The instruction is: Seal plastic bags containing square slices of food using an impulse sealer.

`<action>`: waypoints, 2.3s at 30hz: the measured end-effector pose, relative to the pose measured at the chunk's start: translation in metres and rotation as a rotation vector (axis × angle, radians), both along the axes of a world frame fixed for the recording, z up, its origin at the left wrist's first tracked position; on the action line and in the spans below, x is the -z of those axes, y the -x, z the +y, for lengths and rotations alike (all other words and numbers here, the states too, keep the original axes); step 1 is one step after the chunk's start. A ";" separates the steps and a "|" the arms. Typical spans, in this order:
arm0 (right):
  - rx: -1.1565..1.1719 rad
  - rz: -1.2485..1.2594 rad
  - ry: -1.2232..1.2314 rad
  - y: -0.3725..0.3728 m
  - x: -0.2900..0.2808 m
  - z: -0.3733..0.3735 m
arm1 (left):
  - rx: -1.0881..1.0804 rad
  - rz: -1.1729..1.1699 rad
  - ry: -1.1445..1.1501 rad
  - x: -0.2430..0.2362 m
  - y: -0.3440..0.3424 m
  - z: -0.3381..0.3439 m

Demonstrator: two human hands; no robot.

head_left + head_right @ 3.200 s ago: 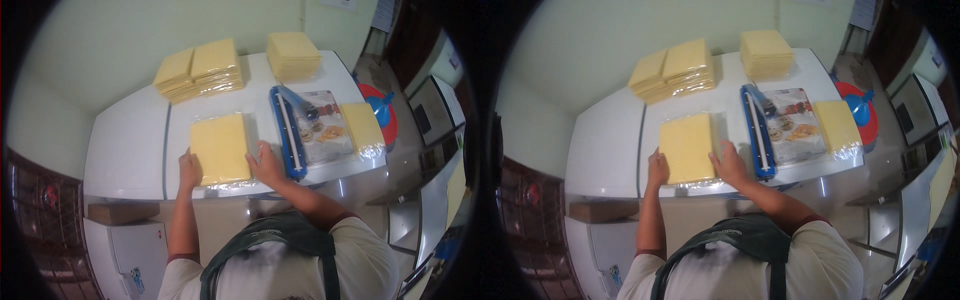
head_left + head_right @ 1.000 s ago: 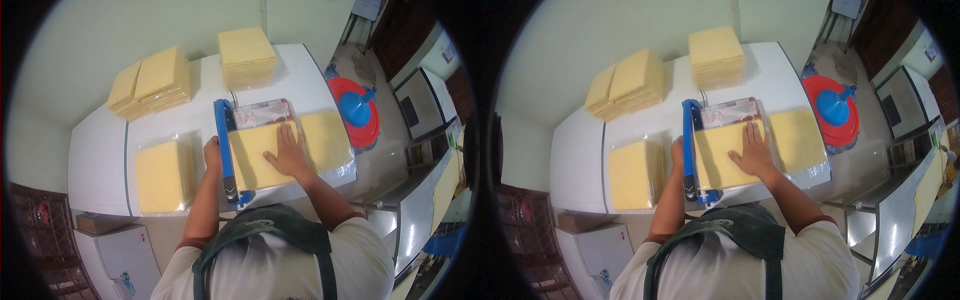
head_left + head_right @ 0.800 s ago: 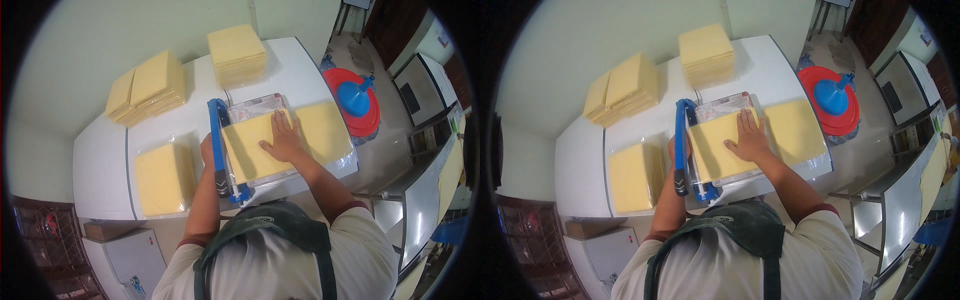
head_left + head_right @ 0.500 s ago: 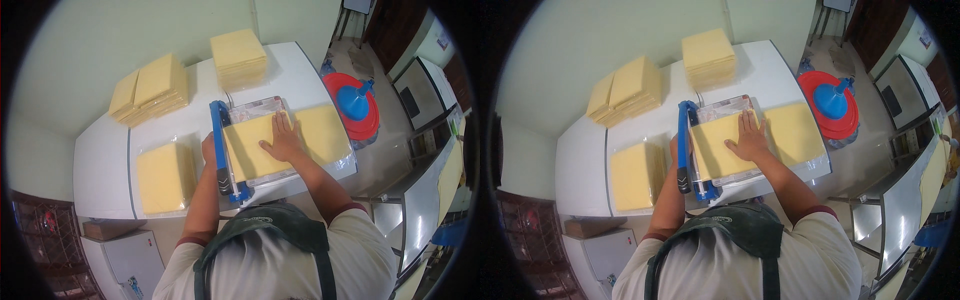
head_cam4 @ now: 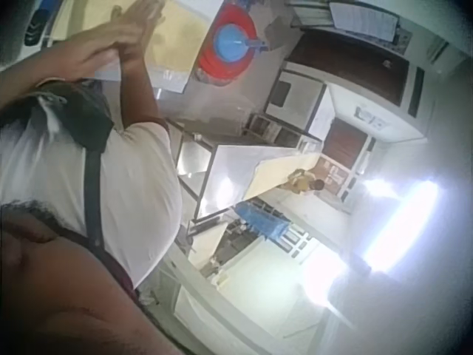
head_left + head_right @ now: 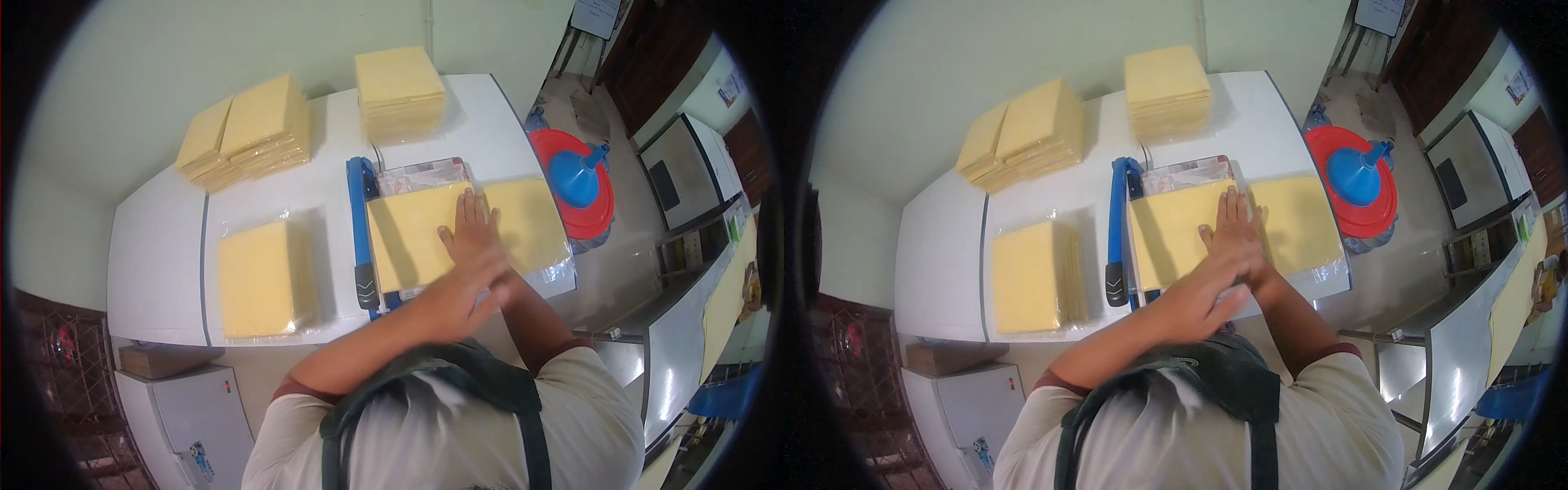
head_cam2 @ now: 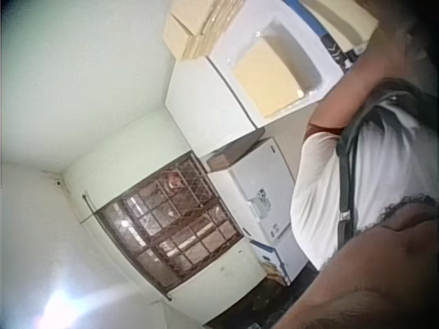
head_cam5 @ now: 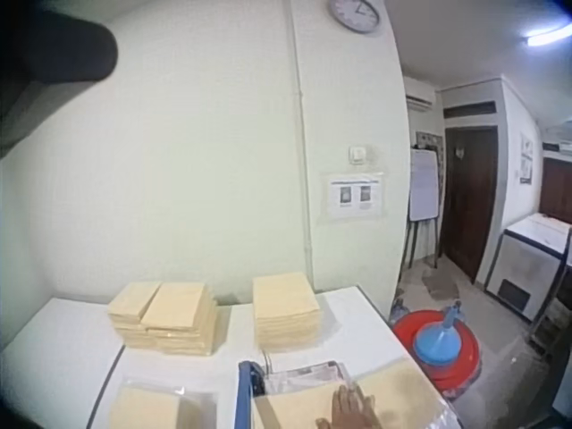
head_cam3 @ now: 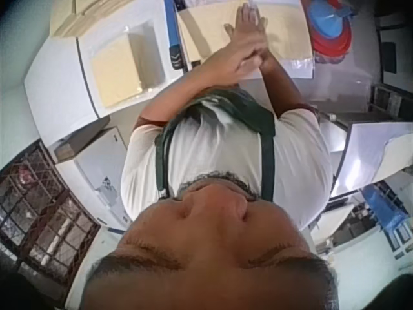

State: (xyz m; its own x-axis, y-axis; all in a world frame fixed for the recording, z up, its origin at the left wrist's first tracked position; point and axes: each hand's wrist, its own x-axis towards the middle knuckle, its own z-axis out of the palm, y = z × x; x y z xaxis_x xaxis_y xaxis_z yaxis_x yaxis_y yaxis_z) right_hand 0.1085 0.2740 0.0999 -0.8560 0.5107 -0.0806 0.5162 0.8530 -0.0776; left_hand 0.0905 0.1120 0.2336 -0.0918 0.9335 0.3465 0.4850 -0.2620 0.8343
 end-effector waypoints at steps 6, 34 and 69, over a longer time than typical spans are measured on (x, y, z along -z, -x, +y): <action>0.018 -0.040 0.019 -0.002 -0.008 0.001 | -0.824 0.527 0.333 0.153 0.083 0.022; -0.411 0.265 0.273 0.086 -0.016 -0.158 | -1.051 0.037 0.044 0.229 0.104 -0.122; -0.229 0.571 0.626 0.116 0.000 0.022 | -0.184 -1.346 0.642 0.150 -0.030 -0.074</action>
